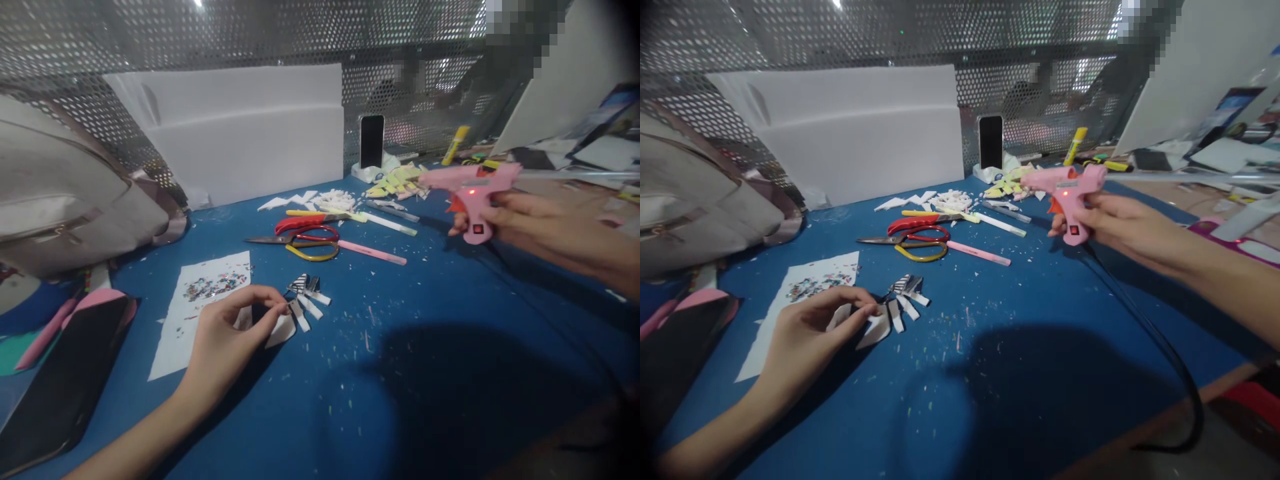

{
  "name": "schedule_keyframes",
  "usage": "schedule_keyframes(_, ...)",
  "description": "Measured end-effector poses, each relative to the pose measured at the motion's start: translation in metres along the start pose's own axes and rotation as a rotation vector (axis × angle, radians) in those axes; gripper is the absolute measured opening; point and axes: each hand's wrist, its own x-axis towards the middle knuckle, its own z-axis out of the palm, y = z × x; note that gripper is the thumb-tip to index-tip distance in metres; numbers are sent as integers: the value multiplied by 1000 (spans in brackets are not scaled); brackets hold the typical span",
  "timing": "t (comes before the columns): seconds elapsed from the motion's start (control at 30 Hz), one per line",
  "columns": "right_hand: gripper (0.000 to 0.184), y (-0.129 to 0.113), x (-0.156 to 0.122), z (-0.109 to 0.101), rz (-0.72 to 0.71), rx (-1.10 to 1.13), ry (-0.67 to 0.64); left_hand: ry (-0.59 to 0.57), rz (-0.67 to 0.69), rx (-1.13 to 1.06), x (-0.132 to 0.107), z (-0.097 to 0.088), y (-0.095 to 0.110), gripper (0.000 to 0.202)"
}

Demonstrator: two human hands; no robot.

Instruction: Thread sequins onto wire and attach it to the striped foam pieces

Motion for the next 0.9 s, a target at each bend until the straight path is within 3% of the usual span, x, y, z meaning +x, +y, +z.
schedule_keyframes(0.1,24,28,1,2,94,165,-139,4,-7,14,1,0,0,6)
schedule_keyframes(0.23,28,53,1,6,24,79,-240,12,2,28,1,0,-1,8)
schedule_keyframes(0.4,24,65,0,6,-120,-92,-166,19,4,40,1,0,-2,9)
schedule_keyframes(0.63,28,87,-2,-2,-85,-113,3,12,3,40,1,1,-2,9)
schedule_keyframes(0.77,30,89,-1,-7,-29,-184,-58,13,-20,24,1,1,-1,8)
schedule_keyframes(0.9,29,87,-3,-6,-81,-185,-58,16,-15,22,1,1,-1,8)
